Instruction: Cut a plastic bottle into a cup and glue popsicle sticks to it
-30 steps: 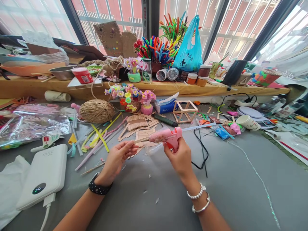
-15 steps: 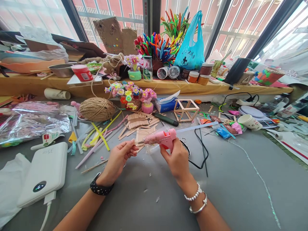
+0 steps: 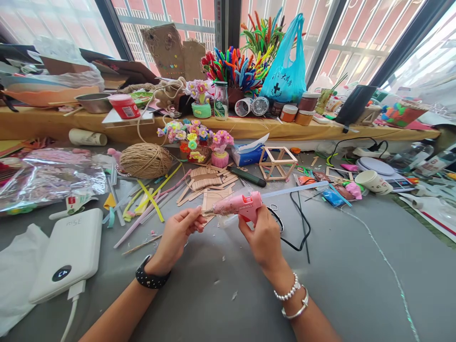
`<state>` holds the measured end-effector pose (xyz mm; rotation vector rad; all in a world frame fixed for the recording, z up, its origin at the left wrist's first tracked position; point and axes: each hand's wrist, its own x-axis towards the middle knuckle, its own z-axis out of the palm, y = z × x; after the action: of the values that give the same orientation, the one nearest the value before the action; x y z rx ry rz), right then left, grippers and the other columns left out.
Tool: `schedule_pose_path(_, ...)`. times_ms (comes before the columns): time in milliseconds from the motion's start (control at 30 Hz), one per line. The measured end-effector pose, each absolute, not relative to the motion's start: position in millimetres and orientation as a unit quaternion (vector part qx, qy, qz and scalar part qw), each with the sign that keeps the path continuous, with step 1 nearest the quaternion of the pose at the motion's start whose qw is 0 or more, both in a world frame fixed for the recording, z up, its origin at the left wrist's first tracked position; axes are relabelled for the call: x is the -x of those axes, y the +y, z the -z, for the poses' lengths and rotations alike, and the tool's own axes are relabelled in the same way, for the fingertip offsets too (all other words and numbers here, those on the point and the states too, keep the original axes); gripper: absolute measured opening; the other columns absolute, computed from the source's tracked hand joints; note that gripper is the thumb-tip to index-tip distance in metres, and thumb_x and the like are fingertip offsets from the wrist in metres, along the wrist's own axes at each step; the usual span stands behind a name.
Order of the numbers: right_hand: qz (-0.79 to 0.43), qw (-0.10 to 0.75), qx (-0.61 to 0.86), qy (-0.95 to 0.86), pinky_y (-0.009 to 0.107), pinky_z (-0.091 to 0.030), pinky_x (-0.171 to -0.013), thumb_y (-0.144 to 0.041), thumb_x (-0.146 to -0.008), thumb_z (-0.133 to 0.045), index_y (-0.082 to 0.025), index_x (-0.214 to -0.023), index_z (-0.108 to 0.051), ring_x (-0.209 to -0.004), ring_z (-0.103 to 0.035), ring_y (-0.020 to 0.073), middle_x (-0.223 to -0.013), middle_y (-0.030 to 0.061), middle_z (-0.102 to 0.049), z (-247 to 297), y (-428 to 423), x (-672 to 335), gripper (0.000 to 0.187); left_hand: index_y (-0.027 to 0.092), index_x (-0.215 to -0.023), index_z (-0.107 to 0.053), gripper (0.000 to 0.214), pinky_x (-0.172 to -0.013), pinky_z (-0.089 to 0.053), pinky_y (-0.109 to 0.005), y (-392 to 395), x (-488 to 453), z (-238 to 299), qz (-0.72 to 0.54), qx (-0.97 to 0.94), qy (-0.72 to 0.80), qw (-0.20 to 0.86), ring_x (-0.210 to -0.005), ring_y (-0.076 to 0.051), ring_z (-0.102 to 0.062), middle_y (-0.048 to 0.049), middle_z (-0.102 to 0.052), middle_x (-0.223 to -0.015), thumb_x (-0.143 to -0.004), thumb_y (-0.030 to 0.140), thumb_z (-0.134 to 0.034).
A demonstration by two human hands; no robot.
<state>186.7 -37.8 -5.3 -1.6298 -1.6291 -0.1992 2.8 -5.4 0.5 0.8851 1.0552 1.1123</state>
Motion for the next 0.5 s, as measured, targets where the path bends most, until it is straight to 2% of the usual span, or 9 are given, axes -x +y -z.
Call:
schedule_pose_path(267,-0.008,0.418,0.677,-0.605,0.024,-0.036,-0.046,-0.042,-0.073,-0.053,-0.017,-0.077,-0.048,-0.043,-0.043,0.0113,-0.052,-0.0044,-0.046,-0.4,-37.6,-187.2,0.027,0.012,-0.066,-0.059,0.022,-0.053,-0.045,-0.018,-4.3,-1.6,1.1,-0.490,-0.362,0.444,0.657,-0.052,-0.008,-0.056,-0.0016,-0.064,-0.062,-0.068,0.034,-0.063)
schedule_pose_path(433,-0.079,0.444,0.702,-0.552,0.022,-0.034,-0.041,-0.049,-0.070,-0.053,-0.018,-0.074,-0.049,-0.041,-0.040,0.0103,-0.048,-0.0058,-0.045,-6.3,-36.8,-192.2,0.032,0.014,-0.070,-0.056,0.018,-0.074,-0.048,-0.024,-4.0,-2.0,-0.8,-0.525,-0.350,0.393,0.669,-0.075,-0.011,-0.063,-0.0049,-0.067,-0.094,-0.073,0.031,-0.060)
schedule_pose_path(500,-0.093,0.449,0.704,-0.542,0.022,-0.033,-0.040,-0.051,-0.069,-0.054,-0.018,-0.070,-0.047,-0.041,-0.040,0.0100,-0.047,-0.0058,-0.045,-7.4,-36.2,-194.2,0.033,0.014,-0.068,-0.053,0.018,-0.076,-0.048,-0.026,-3.7,-1.7,-1.4,-0.532,-0.343,0.380,0.674,-0.077,-0.012,-0.064,-0.0057,-0.068,-0.094,-0.073,0.031,-0.059)
